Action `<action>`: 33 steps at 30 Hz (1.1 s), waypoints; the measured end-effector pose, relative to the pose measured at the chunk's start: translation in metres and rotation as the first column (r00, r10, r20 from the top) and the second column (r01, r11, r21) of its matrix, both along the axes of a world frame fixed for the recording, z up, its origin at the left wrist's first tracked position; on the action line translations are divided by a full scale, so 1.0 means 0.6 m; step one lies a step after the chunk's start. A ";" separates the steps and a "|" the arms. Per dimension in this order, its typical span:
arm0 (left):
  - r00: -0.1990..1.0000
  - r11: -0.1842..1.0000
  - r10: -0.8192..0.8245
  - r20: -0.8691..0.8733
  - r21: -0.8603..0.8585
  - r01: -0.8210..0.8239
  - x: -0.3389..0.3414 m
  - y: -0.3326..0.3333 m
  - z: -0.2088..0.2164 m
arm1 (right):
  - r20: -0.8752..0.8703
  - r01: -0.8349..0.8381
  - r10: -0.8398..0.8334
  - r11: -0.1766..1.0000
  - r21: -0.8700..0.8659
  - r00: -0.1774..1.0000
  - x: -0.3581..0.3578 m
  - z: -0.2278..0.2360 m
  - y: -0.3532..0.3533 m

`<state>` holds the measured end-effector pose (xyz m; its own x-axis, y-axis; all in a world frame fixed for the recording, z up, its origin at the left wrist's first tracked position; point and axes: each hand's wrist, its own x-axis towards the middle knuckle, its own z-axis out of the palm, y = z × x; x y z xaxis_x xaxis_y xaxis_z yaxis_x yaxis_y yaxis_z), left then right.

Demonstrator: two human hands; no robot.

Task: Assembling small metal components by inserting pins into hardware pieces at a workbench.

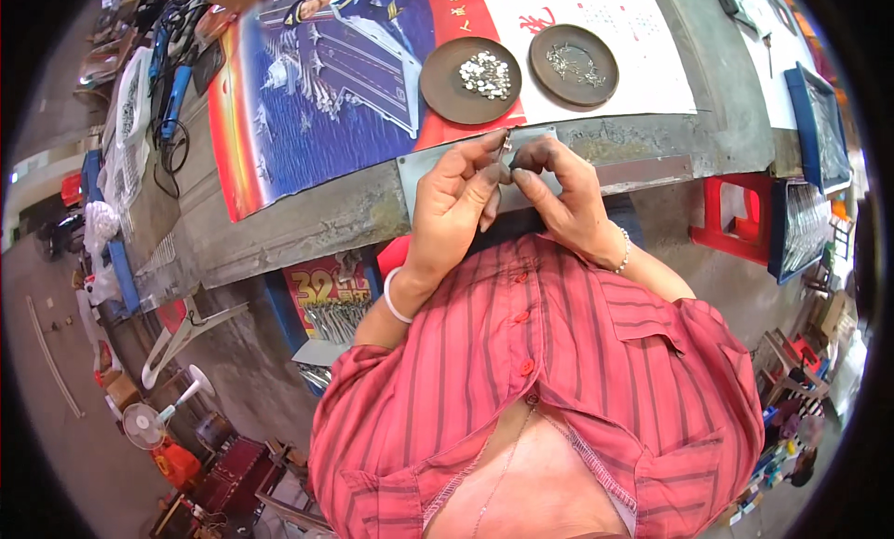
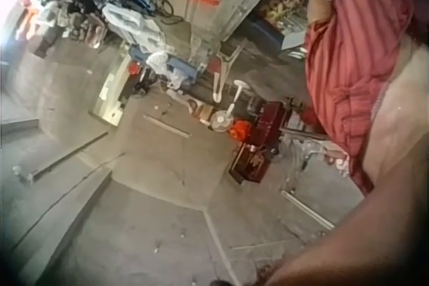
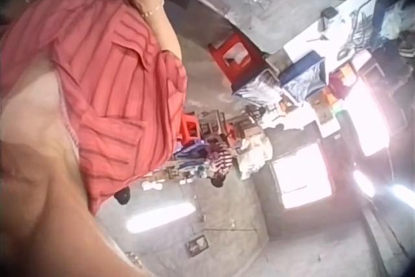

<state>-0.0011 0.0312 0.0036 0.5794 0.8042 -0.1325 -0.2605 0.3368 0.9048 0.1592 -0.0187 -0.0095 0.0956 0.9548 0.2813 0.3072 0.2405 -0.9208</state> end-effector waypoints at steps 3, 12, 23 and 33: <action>0.998 0.999 0.009 0.058 -0.041 -0.007 -0.005 -0.009 0.012 | -0.020 0.025 -0.025 0.999 0.046 1.000 -0.006 0.008 0.013; 0.988 0.995 0.074 0.137 -0.070 -0.065 0.010 -0.029 0.004 | 0.002 0.070 -0.071 0.982 0.178 0.997 -0.021 0.006 0.027; 0.881 0.784 0.103 0.462 -0.582 0.214 -0.012 -0.012 -0.005 | -0.463 -0.077 -0.029 0.975 -0.208 0.886 -0.002 0.005 0.037; 0.751 0.527 0.132 0.647 -0.687 0.500 -0.014 -0.008 -0.022 | -0.557 -0.118 -0.047 0.959 -0.256 0.829 0.010 0.009 0.036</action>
<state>-0.0094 0.0262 -0.0096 0.8944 0.3886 -0.2214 -0.4175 0.9029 -0.1019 0.1651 0.0028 -0.0041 0.1202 0.9899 -0.0756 -0.2769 -0.0397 -0.9601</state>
